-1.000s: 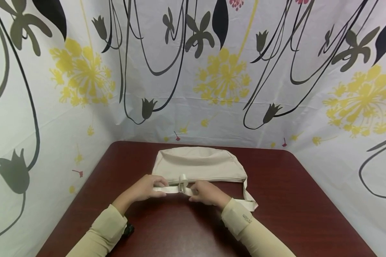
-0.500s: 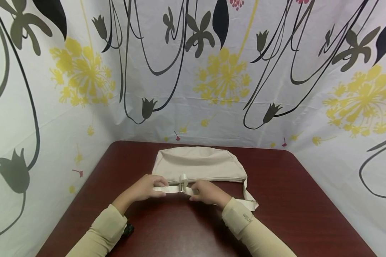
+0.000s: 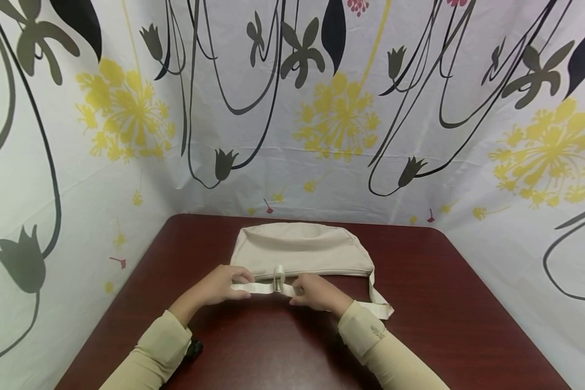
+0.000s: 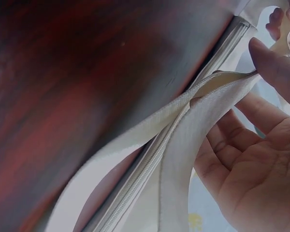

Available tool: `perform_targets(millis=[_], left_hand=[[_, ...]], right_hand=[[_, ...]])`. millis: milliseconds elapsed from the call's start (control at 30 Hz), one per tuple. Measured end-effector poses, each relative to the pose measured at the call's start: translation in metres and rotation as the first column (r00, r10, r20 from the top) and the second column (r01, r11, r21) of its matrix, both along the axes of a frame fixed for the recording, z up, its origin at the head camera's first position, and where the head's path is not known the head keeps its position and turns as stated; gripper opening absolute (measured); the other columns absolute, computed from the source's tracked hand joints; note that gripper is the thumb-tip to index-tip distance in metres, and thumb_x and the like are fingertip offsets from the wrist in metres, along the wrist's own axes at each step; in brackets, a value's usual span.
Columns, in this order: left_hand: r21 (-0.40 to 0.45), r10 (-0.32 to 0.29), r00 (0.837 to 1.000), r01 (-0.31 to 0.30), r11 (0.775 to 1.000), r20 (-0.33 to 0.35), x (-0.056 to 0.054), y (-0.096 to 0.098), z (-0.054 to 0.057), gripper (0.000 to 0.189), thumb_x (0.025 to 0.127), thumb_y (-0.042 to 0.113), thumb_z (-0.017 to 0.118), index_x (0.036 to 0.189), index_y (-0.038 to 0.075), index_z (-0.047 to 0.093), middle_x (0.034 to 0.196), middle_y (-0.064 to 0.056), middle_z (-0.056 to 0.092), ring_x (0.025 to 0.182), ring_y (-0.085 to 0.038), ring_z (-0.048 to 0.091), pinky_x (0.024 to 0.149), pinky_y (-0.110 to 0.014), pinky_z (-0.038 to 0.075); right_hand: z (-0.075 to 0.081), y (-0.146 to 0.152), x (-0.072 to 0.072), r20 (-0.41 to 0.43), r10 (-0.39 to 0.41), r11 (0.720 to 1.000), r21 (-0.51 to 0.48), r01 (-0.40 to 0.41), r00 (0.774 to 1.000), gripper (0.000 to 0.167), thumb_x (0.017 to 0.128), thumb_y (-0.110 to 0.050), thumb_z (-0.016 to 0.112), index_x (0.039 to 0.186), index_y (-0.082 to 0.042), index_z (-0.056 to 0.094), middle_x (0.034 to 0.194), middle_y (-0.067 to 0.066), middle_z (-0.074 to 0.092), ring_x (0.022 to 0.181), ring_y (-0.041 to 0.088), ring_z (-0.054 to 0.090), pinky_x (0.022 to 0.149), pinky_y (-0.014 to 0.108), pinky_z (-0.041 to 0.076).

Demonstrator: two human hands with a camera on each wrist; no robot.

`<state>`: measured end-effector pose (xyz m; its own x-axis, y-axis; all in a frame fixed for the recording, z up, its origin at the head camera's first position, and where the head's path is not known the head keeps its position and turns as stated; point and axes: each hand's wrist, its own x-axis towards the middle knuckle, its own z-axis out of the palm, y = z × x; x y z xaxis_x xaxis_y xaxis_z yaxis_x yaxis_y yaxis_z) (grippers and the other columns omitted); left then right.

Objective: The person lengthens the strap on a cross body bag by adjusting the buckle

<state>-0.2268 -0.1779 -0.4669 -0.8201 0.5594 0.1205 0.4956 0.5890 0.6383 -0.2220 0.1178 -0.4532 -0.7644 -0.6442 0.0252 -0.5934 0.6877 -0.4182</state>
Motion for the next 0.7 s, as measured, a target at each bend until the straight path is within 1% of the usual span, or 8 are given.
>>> perform_targets(millis=[167, 300, 467, 700], left_hand=[[0.006, -0.004, 1.0, 0.004, 1.0, 0.008, 0.0001, -0.0008, -0.0006, 0.027, 0.087, 0.03, 0.082, 0.109, 0.02, 0.071, 0.106, 0.005, 0.075, 0.102, -0.015, 0.068, 0.09, -0.041, 0.05], [0.007, -0.011, 1.0, 0.011, 1.0, 0.001, -0.0003, -0.0016, -0.0014, 0.027, 0.087, 0.029, 0.082, 0.11, 0.019, 0.071, 0.107, 0.004, 0.075, 0.104, -0.016, 0.069, 0.091, -0.042, 0.051], [-0.003, -0.008, 1.0, 0.008, 1.0, -0.011, -0.0013, -0.0028, -0.0029, 0.027, 0.087, 0.03, 0.082, 0.109, 0.02, 0.07, 0.106, 0.004, 0.075, 0.104, -0.016, 0.069, 0.09, -0.041, 0.051], [-0.005, -0.001, 1.0, 0.001, 1.0, -0.006, -0.0018, -0.0034, -0.0035, 0.027, 0.087, 0.031, 0.082, 0.109, 0.021, 0.07, 0.106, 0.004, 0.075, 0.103, -0.016, 0.069, 0.089, -0.041, 0.051]], right_hand=[[0.0, 0.0023, 0.0, 0.006, -0.002, 1.0, -0.012, 0.002, 1.0, 0.033, 0.085, -0.013, 0.082, 0.064, -0.013, 0.056, 0.06, -0.011, 0.041, 0.056, 0.006, 0.037, 0.054, 0.024, 0.034], [-0.0011, 0.0046, -0.0011, -0.001, -0.007, 1.0, 0.006, 0.007, 1.0, 0.034, 0.085, -0.015, 0.082, 0.064, -0.014, 0.056, 0.06, -0.011, 0.042, 0.057, 0.005, 0.038, 0.055, 0.024, 0.034], [-0.0018, 0.0073, -0.0026, -0.012, -0.02, 0.999, 0.026, 0.02, 1.0, 0.037, 0.085, -0.017, 0.082, 0.064, -0.015, 0.052, 0.061, -0.01, 0.041, 0.057, 0.006, 0.038, 0.056, 0.025, 0.034], [-0.0032, 0.0097, -0.0027, 0.005, -0.018, 1.0, 0.014, 0.018, 1.0, 0.041, 0.085, -0.015, 0.082, 0.062, -0.014, 0.048, 0.059, -0.011, 0.039, 0.055, 0.005, 0.035, 0.055, 0.023, 0.032]])
